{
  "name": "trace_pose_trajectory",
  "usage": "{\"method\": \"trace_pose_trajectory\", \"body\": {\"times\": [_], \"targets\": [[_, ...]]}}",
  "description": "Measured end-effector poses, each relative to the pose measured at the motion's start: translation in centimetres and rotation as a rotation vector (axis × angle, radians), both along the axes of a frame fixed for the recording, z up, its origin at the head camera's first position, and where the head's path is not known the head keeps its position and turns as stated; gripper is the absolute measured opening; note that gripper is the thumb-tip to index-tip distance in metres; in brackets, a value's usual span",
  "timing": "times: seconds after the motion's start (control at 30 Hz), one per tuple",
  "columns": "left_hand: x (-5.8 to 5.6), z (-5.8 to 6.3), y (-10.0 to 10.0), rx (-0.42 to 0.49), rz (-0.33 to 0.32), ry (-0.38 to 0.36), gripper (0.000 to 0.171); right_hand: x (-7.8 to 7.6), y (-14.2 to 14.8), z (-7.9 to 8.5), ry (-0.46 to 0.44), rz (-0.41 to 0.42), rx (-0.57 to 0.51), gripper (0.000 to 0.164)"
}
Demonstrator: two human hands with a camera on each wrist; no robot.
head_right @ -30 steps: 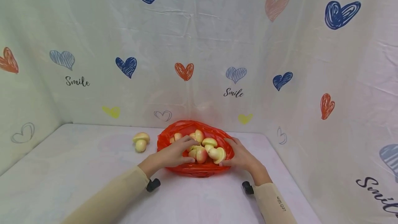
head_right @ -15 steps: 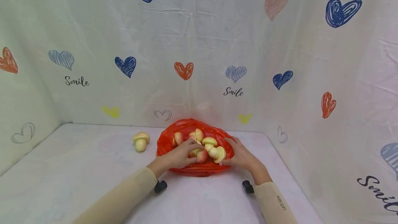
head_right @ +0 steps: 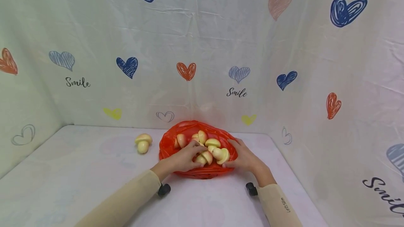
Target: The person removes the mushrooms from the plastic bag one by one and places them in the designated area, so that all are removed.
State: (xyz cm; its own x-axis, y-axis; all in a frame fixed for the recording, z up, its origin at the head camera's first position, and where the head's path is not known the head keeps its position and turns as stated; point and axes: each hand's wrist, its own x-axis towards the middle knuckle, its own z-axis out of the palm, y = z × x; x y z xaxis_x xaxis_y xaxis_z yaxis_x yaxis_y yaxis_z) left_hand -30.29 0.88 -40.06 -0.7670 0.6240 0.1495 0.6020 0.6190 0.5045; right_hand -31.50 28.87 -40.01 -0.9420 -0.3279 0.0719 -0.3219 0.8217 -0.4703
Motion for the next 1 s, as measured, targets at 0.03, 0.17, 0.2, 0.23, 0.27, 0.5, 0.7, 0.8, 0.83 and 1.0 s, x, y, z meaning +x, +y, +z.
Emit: {"method": "trace_pose_trajectory", "body": {"times": [0.03, 0.17, 0.2, 0.23, 0.27, 0.5, 0.7, 0.8, 0.83, 1.0], "targets": [[-0.01, -0.04, 0.03, -0.004, -0.001, 0.001, 0.054, -0.01, 0.0, 0.01, 0.002, 0.001, -0.001, 0.098], [0.0, -0.04, 0.26, 0.004, -0.004, -0.009, 0.054, 0.02, -0.03, 0.09, 0.006, 0.002, 0.002, 0.098], [0.0, -0.01, 0.32, 0.006, -0.004, -0.012, 0.054, 0.03, -0.03, 0.1, 0.007, 0.001, 0.004, 0.098], [0.0, 0.04, 0.36, 0.007, -0.004, -0.016, 0.054, 0.04, -0.03, 0.1, 0.007, 0.0, 0.004, 0.098], [-0.01, 0.06, 0.41, 0.01, -0.001, -0.022, 0.054, 0.05, -0.02, 0.1, 0.006, -0.001, 0.004, 0.098], [-0.22, -0.11, 0.71, 0.011, 0.0, -0.029, 0.051, 0.12, -0.06, 0.06, -0.004, -0.004, 0.0, 0.099], [-0.44, -0.22, 0.84, 0.032, 0.002, -0.035, 0.047, 0.09, -0.05, 0.06, -0.01, -0.003, 0.004, 0.099], [-0.47, -0.2, 0.86, 0.049, 0.01, -0.051, 0.046, 0.03, -0.02, 0.01, -0.004, 0.0, 0.009, 0.099], [-0.47, -0.22, 0.84, 0.056, 0.013, -0.056, 0.046, 0.02, -0.02, 0.01, -0.004, 0.0, 0.008, 0.099], [-0.55, -0.3, 0.82, 0.063, 0.021, -0.06, 0.047, 0.09, -0.07, 0.11, -0.008, 0.0, 0.004, 0.098]]}}
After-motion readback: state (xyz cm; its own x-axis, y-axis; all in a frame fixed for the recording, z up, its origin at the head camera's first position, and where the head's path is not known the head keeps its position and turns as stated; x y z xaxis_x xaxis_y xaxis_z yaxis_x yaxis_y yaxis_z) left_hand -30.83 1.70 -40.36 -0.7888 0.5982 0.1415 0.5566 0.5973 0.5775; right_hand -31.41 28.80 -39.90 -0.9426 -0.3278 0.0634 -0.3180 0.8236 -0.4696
